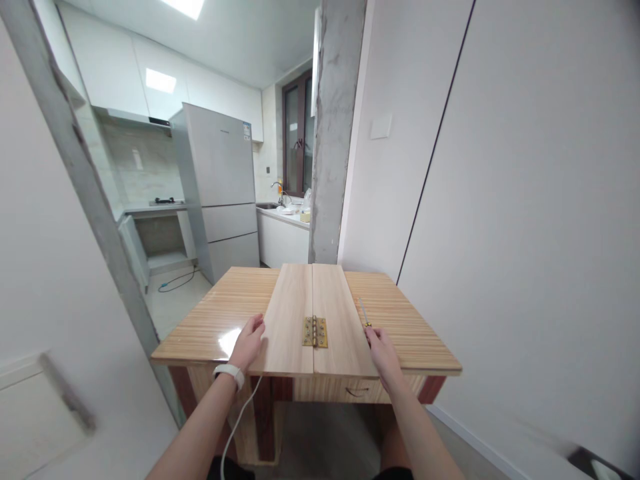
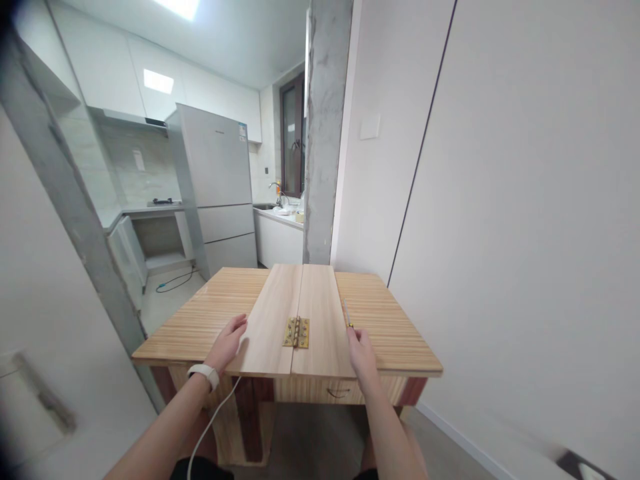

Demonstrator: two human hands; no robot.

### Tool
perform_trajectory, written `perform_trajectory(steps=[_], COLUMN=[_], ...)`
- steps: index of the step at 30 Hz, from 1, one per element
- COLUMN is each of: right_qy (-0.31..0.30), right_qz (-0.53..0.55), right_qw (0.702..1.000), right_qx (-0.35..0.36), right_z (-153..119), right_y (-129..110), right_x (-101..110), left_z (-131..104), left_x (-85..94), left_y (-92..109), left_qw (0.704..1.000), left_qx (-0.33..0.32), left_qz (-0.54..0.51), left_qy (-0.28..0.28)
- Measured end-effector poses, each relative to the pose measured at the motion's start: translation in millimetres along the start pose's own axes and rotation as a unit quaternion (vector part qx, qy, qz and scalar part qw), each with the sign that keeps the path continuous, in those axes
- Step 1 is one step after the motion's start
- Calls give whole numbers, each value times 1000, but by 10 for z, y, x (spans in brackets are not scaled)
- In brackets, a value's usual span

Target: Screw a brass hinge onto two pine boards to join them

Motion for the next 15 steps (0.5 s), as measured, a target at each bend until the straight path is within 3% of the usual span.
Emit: perform_trajectory(steps=[15], right_qy=[-27], right_qz=[-69], right_qw=[997], right_qx=[30], right_z=[0], right_y=[-43], right_x=[-28], left_z=[-73], left_x=[2], left_y=[151], left_qw=[1000], left_qx=[-2], left_qz=[-4], left_qy=[-16])
Point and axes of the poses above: each hand's wrist, its own z-axis towards the middle knuckle, its own x-axis out of the back of the hand, y = z × x, the point moved 2 cm from there along z, towards the middle knuckle, and after that the axes turned 10 degrees about -y, right-handed, at the moved point
